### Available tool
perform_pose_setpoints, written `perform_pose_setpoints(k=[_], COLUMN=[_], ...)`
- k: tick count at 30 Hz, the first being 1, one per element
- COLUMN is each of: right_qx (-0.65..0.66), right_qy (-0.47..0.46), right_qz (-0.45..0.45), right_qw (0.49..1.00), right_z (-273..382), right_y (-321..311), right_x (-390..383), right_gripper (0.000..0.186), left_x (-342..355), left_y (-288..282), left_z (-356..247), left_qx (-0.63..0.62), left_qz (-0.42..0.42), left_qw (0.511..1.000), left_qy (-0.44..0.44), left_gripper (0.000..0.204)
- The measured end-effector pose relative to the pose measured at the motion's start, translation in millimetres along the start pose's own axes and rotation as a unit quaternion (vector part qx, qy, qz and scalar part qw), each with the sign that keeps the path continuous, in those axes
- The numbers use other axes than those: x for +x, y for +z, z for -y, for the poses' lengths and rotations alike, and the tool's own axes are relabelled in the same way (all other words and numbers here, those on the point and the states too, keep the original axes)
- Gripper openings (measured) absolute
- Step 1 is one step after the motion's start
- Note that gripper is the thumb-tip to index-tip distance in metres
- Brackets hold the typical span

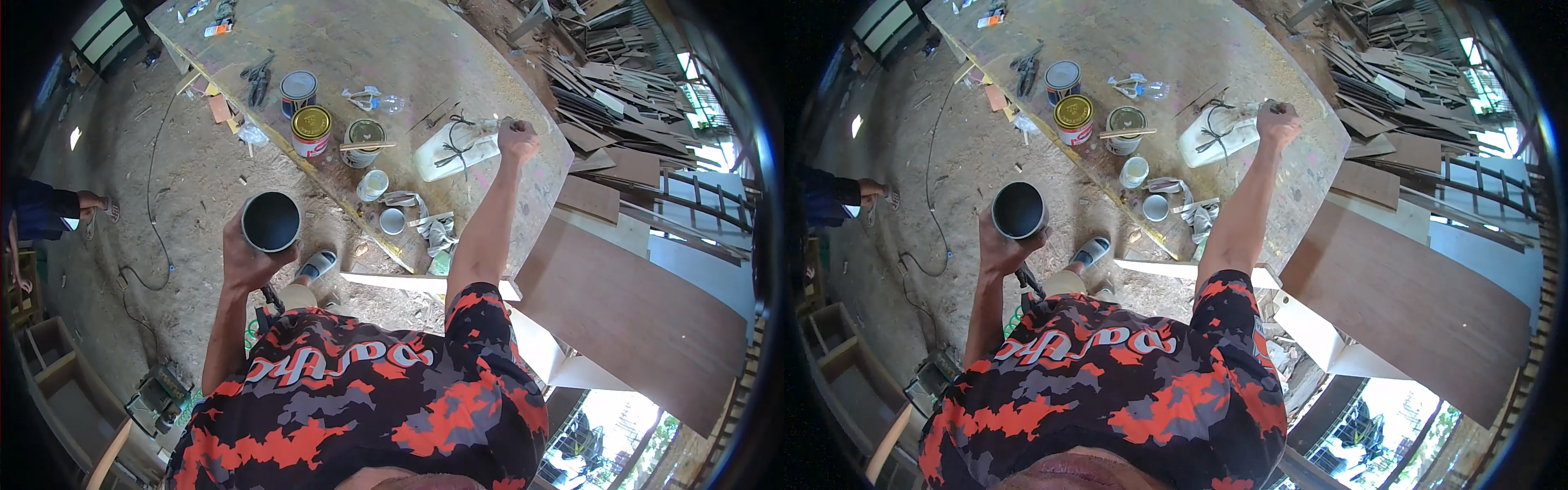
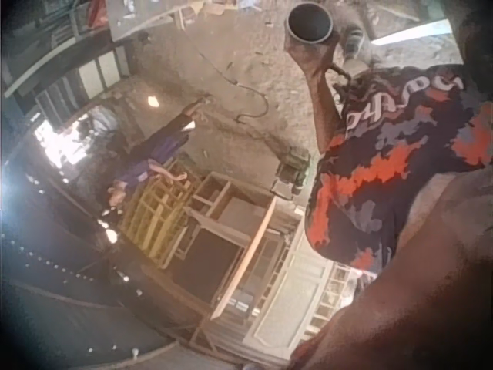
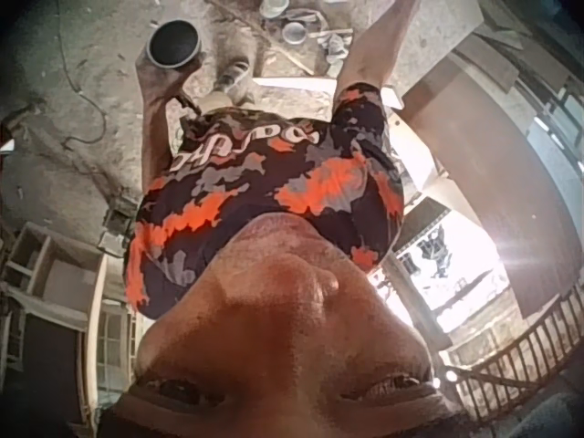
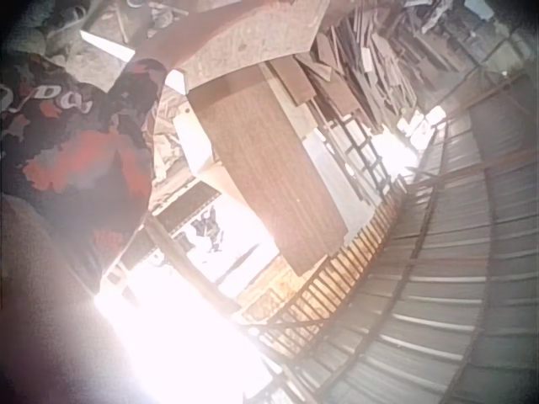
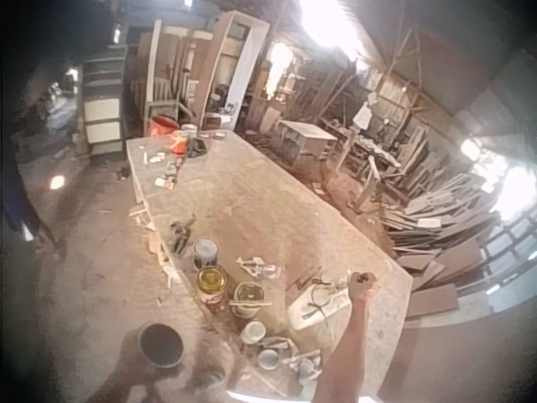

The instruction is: The person applies a coating to a wooden door using a spray gun. They then remove the container from the gun, pour liquid from a jug into the container, stir the liquid with a stick, and replace the lid.

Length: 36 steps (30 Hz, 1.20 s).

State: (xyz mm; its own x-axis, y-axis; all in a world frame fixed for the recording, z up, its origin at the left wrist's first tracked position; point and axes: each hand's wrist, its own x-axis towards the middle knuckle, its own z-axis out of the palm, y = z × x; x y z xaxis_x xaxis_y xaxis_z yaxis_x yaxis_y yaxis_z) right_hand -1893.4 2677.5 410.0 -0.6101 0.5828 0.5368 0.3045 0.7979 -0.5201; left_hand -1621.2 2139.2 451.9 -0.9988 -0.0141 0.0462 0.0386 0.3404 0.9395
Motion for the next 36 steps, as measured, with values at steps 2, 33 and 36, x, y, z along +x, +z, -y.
perform_pose_setpoints(k=[2, 33, 36], right_qx=[0.003, -0.198, -0.219], right_qy=[0.001, -0.206, -0.285], right_qz=[0.007, 0.551, 0.497], right_qw=[1.000, 0.784, 0.790], right_z=[0.5, -8.6, -18.9], right_y=[3.3, 4.3, 12.7], right_x=[-0.4, -340.4, -348.7], right_gripper=[0.024, 0.102, 0.107], left_x=[3.2, 32.0, 13.5], left_y=[-4.7, -88.0, -94.1], left_z=[0.8, 33.5, 31.0], left_qx=[-0.016, 0.003, -0.092], left_qz=[0.002, 0.013, -0.063], left_qw=[1.000, 1.000, 0.993], left_qy=[-0.004, 0.027, 0.041], left_gripper=[0.053, 0.073, 0.074])
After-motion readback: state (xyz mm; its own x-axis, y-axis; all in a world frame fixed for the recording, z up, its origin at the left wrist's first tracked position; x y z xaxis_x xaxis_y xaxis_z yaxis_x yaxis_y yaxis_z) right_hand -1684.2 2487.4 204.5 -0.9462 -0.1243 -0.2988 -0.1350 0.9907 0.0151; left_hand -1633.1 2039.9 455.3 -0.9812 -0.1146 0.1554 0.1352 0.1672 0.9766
